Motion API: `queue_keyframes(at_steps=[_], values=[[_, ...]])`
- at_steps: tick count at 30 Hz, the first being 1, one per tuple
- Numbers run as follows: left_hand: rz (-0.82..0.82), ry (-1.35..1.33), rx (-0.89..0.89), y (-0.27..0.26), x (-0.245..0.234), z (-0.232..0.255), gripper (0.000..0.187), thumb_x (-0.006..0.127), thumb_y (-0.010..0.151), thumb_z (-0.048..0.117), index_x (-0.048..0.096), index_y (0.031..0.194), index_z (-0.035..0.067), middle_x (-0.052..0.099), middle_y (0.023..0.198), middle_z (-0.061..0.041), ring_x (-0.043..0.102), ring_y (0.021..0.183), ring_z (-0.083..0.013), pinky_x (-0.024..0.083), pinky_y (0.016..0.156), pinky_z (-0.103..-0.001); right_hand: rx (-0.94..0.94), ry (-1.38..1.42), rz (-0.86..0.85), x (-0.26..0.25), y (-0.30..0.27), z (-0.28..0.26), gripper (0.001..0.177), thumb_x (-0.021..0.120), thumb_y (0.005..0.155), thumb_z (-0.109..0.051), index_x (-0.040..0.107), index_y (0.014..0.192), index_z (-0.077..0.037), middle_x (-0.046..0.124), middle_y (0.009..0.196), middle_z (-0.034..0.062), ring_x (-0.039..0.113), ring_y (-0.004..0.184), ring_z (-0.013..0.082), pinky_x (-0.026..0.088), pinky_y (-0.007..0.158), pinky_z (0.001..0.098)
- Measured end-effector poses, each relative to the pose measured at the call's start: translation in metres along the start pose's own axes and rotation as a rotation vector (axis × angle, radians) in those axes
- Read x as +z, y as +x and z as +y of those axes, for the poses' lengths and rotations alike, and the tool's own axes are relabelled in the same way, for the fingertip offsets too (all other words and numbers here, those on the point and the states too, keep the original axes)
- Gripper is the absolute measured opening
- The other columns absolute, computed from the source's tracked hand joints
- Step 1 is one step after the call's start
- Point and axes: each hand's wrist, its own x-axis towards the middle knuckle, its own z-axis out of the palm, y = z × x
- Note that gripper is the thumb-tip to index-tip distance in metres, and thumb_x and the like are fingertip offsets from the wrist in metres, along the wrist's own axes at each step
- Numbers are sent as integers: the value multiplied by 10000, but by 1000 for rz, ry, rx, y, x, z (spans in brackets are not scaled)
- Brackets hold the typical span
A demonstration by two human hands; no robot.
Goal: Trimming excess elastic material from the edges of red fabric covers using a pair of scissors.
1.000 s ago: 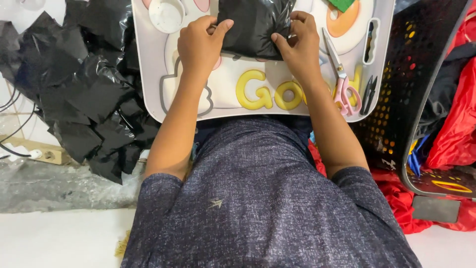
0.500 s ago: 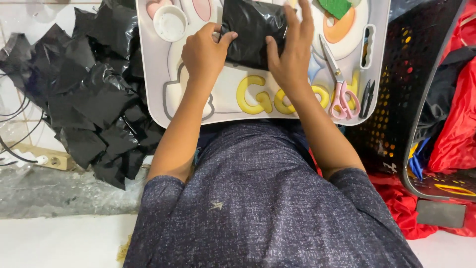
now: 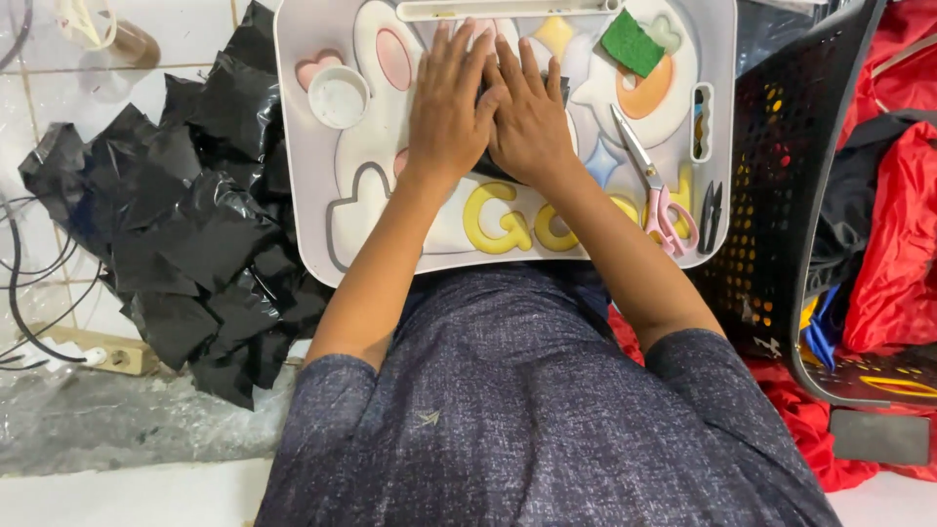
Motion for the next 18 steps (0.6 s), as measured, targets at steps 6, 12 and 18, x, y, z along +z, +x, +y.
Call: queue_keyframes(at_steps=[6,12,18], values=[[-162,106,-45,-2,13,-10,650,272,1105,569,304,1606,155,358,1668,-46,247,1566,-306,260,1259,-555,48,51,61,-2,1,-7,569,506,1061,-336,445,1536,-29,447,1585,185,324,1500,396,217,1199,649],[-215,192,-80,0,14,-11,646,346,1102,546,312,1598,134,366,1662,-20,251,1553,-253,208,1262,-545,54,30,25,-2,2,-6,571,483,1073,-311,405,1574,-48,397,1626,163,307,1520,377,185,1217,623],[-206,221,-77,-1,17,-10,675,289,1088,584,324,1585,128,408,1641,-35,285,1538,-253,178,1255,-539,40,19,74,0,0,-7,548,488,1066,-288,448,1541,-17,468,1575,207,397,1476,404,205,1198,607]])
